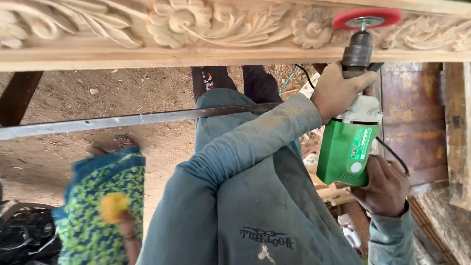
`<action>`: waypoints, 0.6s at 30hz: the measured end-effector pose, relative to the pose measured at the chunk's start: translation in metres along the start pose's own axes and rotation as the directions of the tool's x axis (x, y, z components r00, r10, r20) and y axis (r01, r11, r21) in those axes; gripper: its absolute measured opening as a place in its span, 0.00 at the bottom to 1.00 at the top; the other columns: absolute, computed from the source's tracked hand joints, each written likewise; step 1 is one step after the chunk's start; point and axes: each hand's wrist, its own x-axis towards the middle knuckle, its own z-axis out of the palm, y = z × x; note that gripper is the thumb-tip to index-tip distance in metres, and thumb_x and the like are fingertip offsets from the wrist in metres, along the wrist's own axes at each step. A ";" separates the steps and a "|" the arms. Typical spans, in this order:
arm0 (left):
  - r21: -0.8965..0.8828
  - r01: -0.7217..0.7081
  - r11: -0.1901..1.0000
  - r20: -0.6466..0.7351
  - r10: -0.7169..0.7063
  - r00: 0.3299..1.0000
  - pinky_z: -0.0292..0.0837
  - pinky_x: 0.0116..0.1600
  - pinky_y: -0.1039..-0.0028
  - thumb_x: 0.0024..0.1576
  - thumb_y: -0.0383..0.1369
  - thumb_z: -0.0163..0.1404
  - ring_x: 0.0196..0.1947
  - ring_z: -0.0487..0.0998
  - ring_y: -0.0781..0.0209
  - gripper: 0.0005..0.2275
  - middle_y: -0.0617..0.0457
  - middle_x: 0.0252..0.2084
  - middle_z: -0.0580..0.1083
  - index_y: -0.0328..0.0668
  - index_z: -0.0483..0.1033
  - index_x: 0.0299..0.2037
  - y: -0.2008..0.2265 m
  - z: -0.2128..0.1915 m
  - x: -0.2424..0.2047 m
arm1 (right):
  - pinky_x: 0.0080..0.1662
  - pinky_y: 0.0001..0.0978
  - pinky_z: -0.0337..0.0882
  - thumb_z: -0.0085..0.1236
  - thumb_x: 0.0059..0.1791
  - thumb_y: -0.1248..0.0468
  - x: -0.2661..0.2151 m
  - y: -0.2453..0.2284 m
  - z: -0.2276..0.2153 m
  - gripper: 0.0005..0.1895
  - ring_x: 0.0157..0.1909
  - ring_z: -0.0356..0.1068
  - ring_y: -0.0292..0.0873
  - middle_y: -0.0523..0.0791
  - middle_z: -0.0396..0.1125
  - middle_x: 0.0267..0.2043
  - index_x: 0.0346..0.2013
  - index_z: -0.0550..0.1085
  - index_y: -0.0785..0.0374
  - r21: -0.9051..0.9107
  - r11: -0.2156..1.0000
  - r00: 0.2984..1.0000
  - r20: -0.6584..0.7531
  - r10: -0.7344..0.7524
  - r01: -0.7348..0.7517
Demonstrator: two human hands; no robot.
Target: Carving and sanding a decorative wooden beam using an electric tool.
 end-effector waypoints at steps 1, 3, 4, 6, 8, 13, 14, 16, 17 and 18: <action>0.000 -0.010 1.000 -0.003 0.010 1.000 0.75 0.27 0.71 0.54 0.31 0.55 0.20 0.78 0.66 0.09 0.50 0.23 0.78 0.32 0.77 0.27 -0.005 -0.001 0.004 | 0.38 0.43 0.65 0.67 0.28 0.51 -0.003 0.021 0.011 0.29 0.30 0.66 0.49 0.46 0.66 0.34 0.36 0.70 0.62 -0.002 1.000 1.000 -0.004 -0.010 0.010; -0.044 -0.111 0.993 0.003 0.112 0.994 0.75 0.29 0.71 0.56 0.31 0.54 0.22 0.78 0.65 0.09 0.49 0.24 0.79 0.32 0.76 0.27 -0.018 0.000 0.009 | 0.27 0.43 0.63 0.75 0.31 0.47 -0.015 0.059 0.034 0.28 0.20 0.63 0.48 0.46 0.66 0.25 0.26 0.71 0.64 -0.043 0.998 0.995 0.079 0.058 -0.054; -0.043 -0.122 0.992 -0.003 0.122 0.993 0.75 0.29 0.71 0.56 0.31 0.54 0.22 0.78 0.65 0.09 0.49 0.24 0.79 0.32 0.76 0.27 -0.016 0.004 0.010 | 0.27 0.43 0.63 0.75 0.31 0.47 -0.004 0.047 0.017 0.28 0.20 0.63 0.48 0.46 0.66 0.25 0.26 0.71 0.64 -0.042 0.998 0.996 0.076 0.046 -0.043; -0.115 -0.122 0.986 -0.031 0.119 0.992 0.75 0.28 0.70 0.56 0.31 0.54 0.21 0.77 0.65 0.09 0.49 0.24 0.78 0.33 0.75 0.27 -0.011 0.009 0.009 | 0.38 0.47 0.67 0.73 0.33 0.52 0.017 0.023 -0.016 0.27 0.33 0.68 0.53 0.47 0.66 0.33 0.35 0.70 0.63 0.045 0.997 0.997 0.036 -0.071 0.070; -0.091 -0.112 0.990 -0.074 0.105 0.992 0.74 0.27 0.70 0.55 0.31 0.54 0.20 0.76 0.66 0.09 0.50 0.23 0.78 0.33 0.75 0.27 -0.015 0.009 0.005 | 0.37 0.45 0.68 0.73 0.34 0.54 0.014 0.027 -0.014 0.25 0.33 0.68 0.52 0.46 0.67 0.33 0.35 0.71 0.63 0.052 0.995 0.996 0.018 -0.083 0.082; -0.065 -0.103 0.992 -0.092 0.097 0.991 0.73 0.26 0.70 0.55 0.32 0.54 0.19 0.75 0.66 0.11 0.50 0.22 0.78 0.31 0.77 0.25 -0.021 0.012 0.005 | 0.37 0.44 0.68 0.70 0.28 0.58 -0.008 0.056 0.005 0.26 0.34 0.68 0.54 0.47 0.69 0.36 0.35 0.71 0.63 -0.045 0.997 0.997 0.061 -0.054 0.057; -0.028 -0.099 0.995 -0.107 0.096 0.990 0.72 0.25 0.70 0.54 0.32 0.54 0.18 0.75 0.66 0.11 0.50 0.22 0.77 0.31 0.78 0.25 -0.023 0.014 0.008 | 0.36 0.45 0.68 0.71 0.30 0.58 -0.010 0.062 0.006 0.25 0.33 0.68 0.54 0.47 0.69 0.35 0.34 0.71 0.63 -0.036 0.998 0.997 0.055 -0.052 0.054; 0.010 -0.094 0.996 -0.121 0.095 0.988 0.71 0.24 0.70 0.54 0.33 0.55 0.17 0.74 0.65 0.11 0.50 0.21 0.77 0.32 0.78 0.24 -0.033 0.017 0.013 | 0.36 0.45 0.68 0.73 0.31 0.58 -0.009 0.067 0.005 0.24 0.31 0.67 0.53 0.48 0.68 0.34 0.34 0.70 0.63 -0.027 0.998 0.998 0.049 -0.050 0.051; 0.009 -0.113 0.994 -0.152 0.113 0.982 0.71 0.24 0.70 0.53 0.33 0.55 0.18 0.74 0.65 0.10 0.50 0.22 0.77 0.32 0.78 0.25 -0.042 0.017 0.015 | 0.37 0.47 0.68 0.74 0.31 0.56 -0.006 0.066 0.001 0.25 0.31 0.67 0.55 0.49 0.67 0.33 0.33 0.70 0.64 -0.026 0.995 0.995 0.028 -0.091 0.092; 0.016 -0.145 0.989 -0.176 0.145 0.974 0.72 0.24 0.70 0.53 0.33 0.56 0.18 0.75 0.65 0.10 0.50 0.22 0.77 0.32 0.78 0.25 -0.046 0.017 0.022 | 0.37 0.49 0.68 0.75 0.32 0.54 0.001 0.066 -0.002 0.26 0.31 0.67 0.56 0.49 0.66 0.32 0.33 0.70 0.64 -0.030 0.990 0.991 -0.007 -0.137 0.137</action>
